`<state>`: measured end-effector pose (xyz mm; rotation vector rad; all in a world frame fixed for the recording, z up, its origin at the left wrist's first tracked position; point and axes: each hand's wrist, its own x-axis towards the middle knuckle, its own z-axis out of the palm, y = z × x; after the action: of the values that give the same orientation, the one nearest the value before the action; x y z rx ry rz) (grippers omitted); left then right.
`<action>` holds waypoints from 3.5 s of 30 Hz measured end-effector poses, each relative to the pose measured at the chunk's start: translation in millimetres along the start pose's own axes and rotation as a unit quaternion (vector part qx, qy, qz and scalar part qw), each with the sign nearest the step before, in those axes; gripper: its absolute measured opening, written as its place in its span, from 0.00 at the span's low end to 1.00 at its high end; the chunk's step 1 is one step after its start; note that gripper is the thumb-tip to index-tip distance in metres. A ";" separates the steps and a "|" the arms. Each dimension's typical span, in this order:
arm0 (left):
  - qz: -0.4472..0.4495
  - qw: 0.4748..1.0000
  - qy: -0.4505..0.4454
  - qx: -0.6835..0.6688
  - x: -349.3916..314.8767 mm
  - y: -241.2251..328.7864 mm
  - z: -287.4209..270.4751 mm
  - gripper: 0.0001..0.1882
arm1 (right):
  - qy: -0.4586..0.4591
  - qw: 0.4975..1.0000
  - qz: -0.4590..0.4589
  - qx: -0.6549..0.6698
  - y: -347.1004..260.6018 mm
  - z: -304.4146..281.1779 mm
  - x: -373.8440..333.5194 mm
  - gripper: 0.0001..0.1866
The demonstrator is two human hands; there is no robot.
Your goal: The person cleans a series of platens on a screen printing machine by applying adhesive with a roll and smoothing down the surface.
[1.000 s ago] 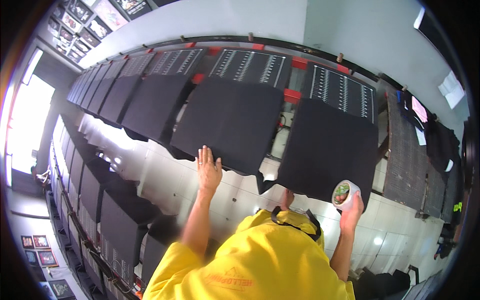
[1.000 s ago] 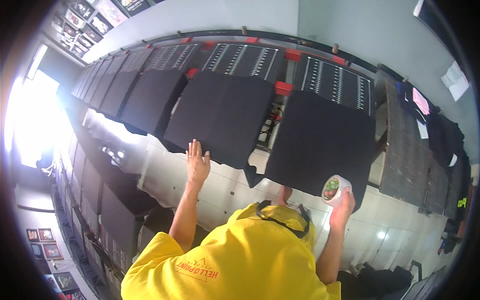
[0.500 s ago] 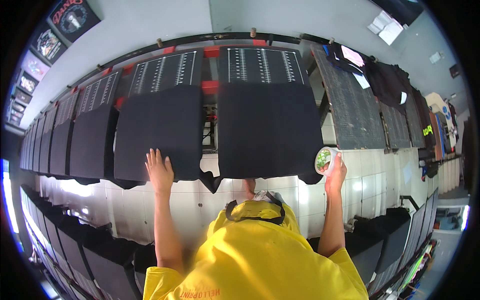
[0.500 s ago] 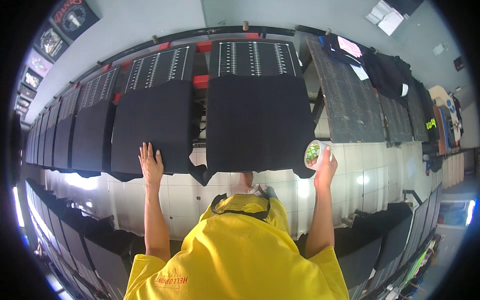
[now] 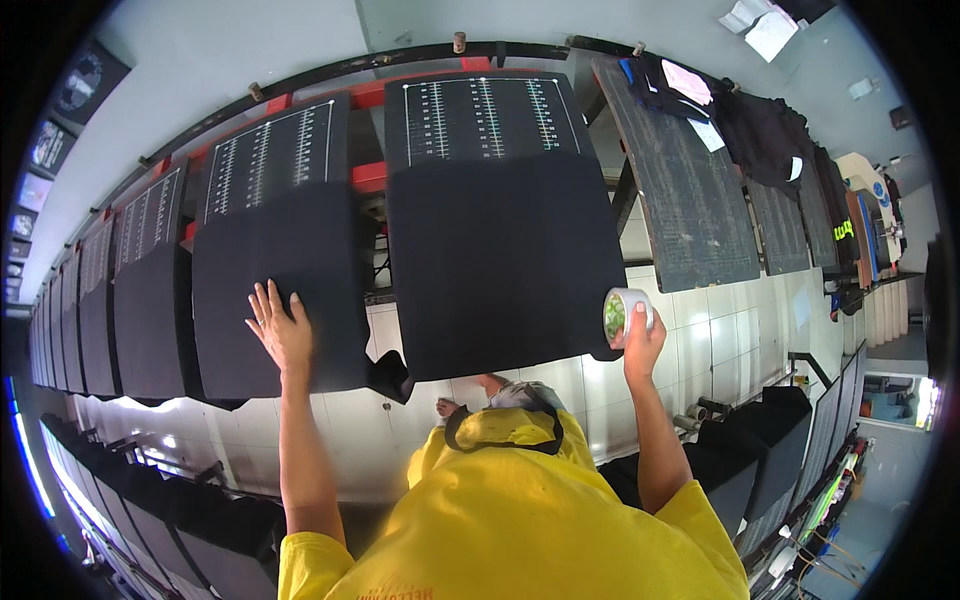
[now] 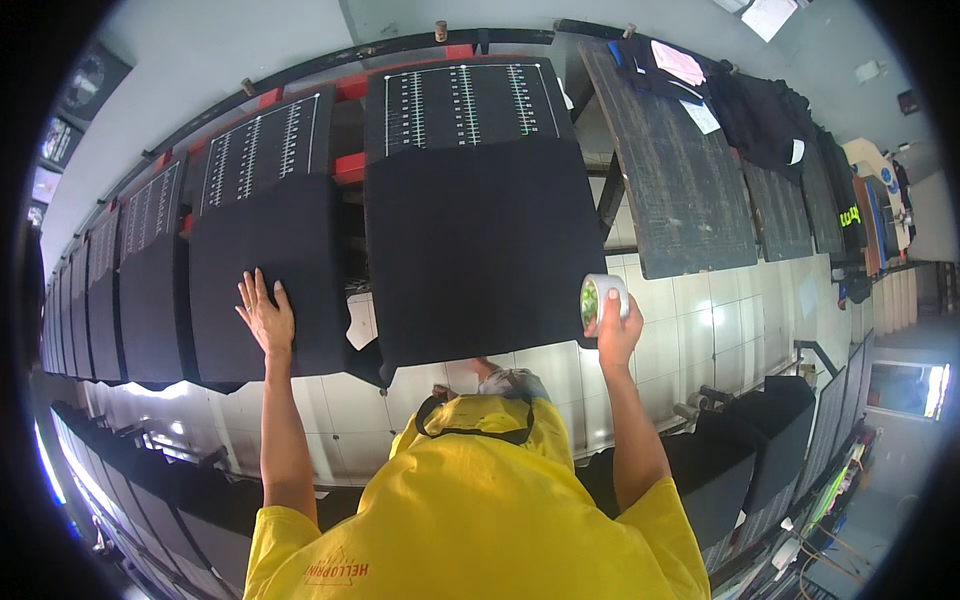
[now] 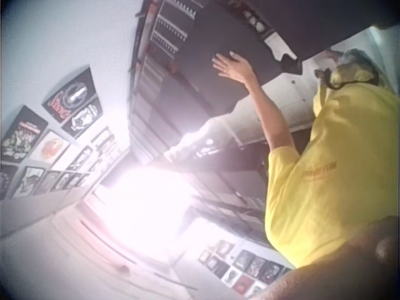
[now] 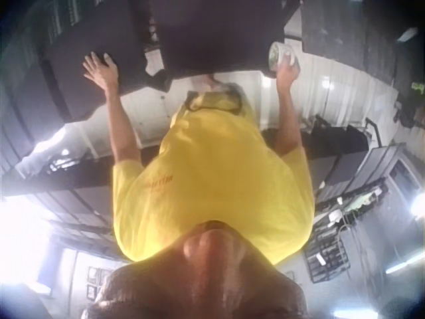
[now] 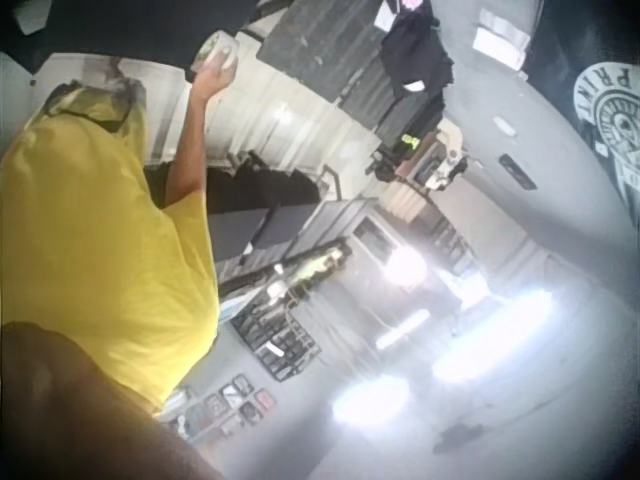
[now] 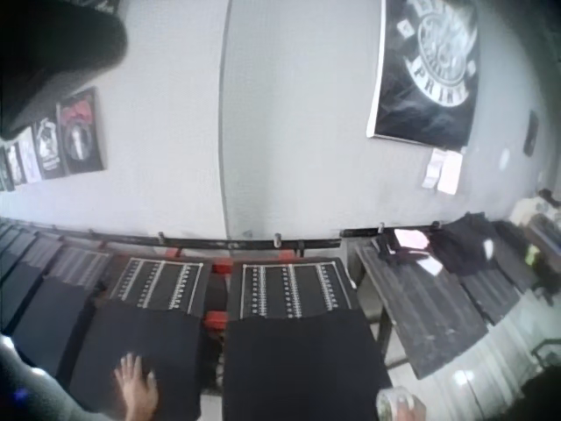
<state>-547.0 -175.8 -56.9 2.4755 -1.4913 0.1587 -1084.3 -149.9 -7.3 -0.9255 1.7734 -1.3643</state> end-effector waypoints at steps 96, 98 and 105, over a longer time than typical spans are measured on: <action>-0.018 1.000 -0.007 -0.009 0.8 -0.5 0.4 0.26 | -0.079 0.997 0.010 0.008 13.4 -4.2 -34.2 0.20; -0.022 1.000 -0.007 -0.006 -0.6 0.2 0.9 0.26 | -0.068 0.998 0.001 0.018 14.4 -6.5 -51.9 0.20; -0.019 1.000 -0.006 -0.008 0.5 1.7 -0.6 0.26 | -0.039 0.999 -0.024 0.007 12.9 23.7 -19.9 0.24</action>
<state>-548.2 -176.9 -55.9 2.4958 -1.4425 0.1248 -1055.6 -141.5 -22.3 -1.0048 1.6920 -1.3505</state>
